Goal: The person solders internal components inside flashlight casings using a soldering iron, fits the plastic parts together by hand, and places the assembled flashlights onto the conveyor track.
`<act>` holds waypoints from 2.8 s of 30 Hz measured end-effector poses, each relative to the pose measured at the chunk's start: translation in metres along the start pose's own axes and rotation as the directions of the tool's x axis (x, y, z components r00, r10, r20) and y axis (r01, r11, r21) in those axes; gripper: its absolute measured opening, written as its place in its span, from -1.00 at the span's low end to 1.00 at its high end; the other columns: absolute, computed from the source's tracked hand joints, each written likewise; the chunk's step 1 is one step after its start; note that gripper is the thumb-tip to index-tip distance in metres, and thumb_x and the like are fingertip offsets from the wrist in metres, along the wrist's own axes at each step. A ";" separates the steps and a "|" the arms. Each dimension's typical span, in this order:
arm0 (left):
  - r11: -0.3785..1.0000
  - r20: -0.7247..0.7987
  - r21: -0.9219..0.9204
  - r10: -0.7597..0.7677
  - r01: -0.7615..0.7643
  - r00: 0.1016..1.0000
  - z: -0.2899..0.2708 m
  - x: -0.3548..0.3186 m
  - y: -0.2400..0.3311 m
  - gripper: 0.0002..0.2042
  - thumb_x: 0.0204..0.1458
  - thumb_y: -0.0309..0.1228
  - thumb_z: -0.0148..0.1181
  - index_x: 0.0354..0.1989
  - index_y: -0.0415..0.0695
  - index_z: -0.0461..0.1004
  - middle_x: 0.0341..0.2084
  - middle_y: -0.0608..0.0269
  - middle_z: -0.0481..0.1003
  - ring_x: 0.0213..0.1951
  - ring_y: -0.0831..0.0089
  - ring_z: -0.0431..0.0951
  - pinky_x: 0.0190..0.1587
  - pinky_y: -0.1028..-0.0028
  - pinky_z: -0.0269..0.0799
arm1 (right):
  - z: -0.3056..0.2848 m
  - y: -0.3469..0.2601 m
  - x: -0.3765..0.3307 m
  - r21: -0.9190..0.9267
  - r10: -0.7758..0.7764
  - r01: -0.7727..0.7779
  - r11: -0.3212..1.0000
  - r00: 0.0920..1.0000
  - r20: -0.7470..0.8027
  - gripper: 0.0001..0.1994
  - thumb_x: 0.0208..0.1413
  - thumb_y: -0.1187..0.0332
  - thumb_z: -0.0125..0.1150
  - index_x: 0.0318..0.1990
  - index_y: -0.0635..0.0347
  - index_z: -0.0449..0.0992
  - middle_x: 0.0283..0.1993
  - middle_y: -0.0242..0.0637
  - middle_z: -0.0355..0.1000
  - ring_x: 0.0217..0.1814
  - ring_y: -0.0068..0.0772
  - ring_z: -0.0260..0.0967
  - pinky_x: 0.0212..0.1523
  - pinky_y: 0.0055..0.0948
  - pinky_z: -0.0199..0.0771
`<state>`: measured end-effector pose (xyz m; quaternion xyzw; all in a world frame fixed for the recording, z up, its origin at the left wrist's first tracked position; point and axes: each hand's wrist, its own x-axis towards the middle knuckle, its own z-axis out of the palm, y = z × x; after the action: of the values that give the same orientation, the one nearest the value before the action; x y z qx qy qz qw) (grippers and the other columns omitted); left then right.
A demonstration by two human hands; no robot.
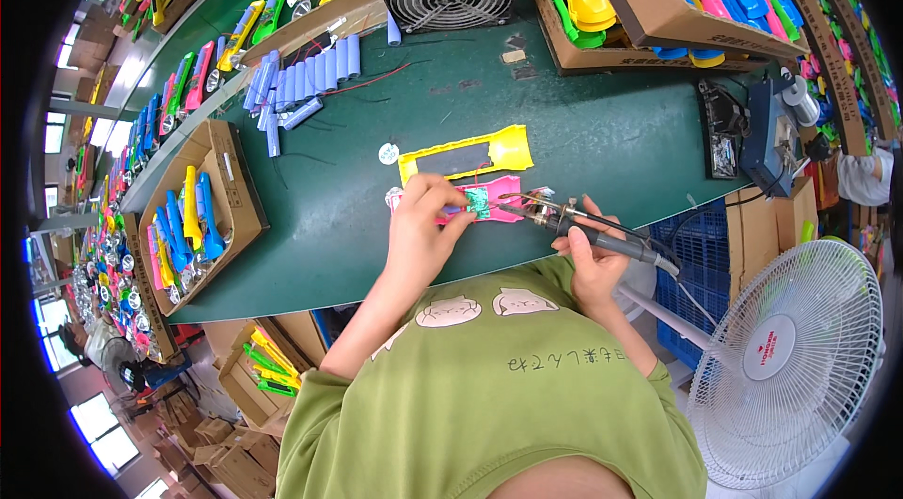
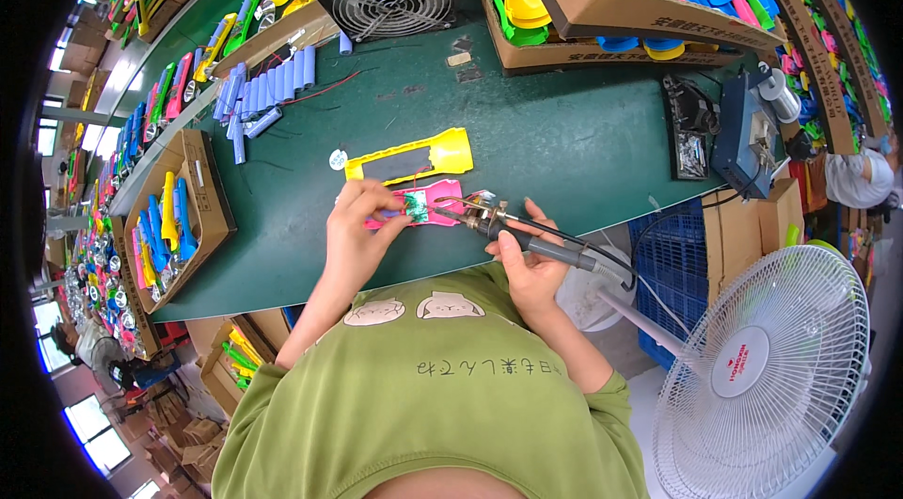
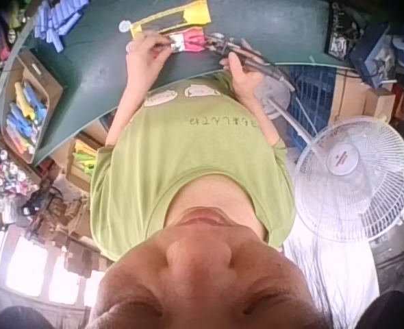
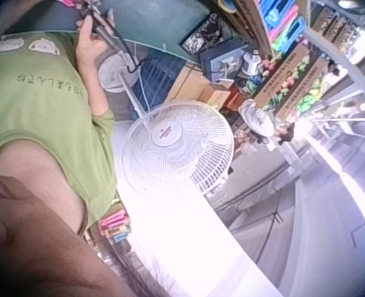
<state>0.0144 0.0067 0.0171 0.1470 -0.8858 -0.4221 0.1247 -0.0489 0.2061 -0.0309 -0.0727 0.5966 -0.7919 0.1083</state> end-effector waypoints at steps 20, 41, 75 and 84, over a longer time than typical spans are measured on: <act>0.927 -0.163 0.224 0.339 -0.300 0.927 0.005 -0.021 -0.012 -0.78 -0.31 -0.65 0.25 -0.41 -0.18 0.50 -0.55 0.26 0.41 -0.52 0.37 0.45 -0.48 0.51 0.36 | 0.005 -0.005 -0.004 -0.051 0.017 -0.014 0.999 0.998 0.058 -0.78 -0.09 0.59 0.14 -0.22 0.40 0.37 -0.02 0.05 0.26 -0.42 -0.46 0.46 -0.10 -0.34 0.42; 0.714 0.067 0.493 0.539 -0.498 0.839 0.009 -0.018 -0.017 -0.77 -0.34 -0.54 0.17 -0.39 -0.21 0.49 -0.60 0.29 0.27 -0.53 0.43 0.36 -0.54 0.48 0.29 | 0.006 -0.002 -0.004 -0.146 0.014 -0.001 0.989 0.996 0.089 -0.82 -0.08 0.54 0.15 -0.27 0.34 0.35 -0.57 -0.30 0.43 -0.48 -0.54 0.44 0.27 -0.13 -0.12; 0.954 -0.299 0.284 0.187 -0.100 0.936 -0.026 -0.024 -0.050 -0.71 -0.30 -0.53 0.25 -0.30 -0.13 0.43 -0.16 0.09 0.36 -0.23 0.21 0.47 -0.26 0.36 0.41 | -0.059 0.006 0.046 -0.342 -0.448 0.350 0.872 0.851 -0.273 -0.79 0.06 0.52 0.03 -0.14 0.39 0.29 -0.43 -0.15 0.42 -0.47 -0.47 0.41 -0.44 -0.59 0.43; 0.959 0.051 -0.280 -0.030 0.043 0.998 -0.063 0.013 -0.025 -0.60 -0.26 -0.47 0.37 -0.42 -0.13 0.15 -0.20 0.03 0.40 -0.08 0.42 0.36 -0.07 0.46 0.29 | -0.073 0.001 0.084 -0.510 -0.489 0.280 0.813 0.804 -0.339 -0.84 0.09 0.51 -0.01 -0.18 0.36 0.29 -0.47 -0.17 0.41 -0.51 -0.51 0.37 -0.47 -0.62 0.39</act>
<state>0.0284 -0.0579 0.0377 0.1345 -0.8167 -0.5490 0.1159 -0.1474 0.2523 -0.0537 -0.0302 0.7378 -0.6372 -0.2207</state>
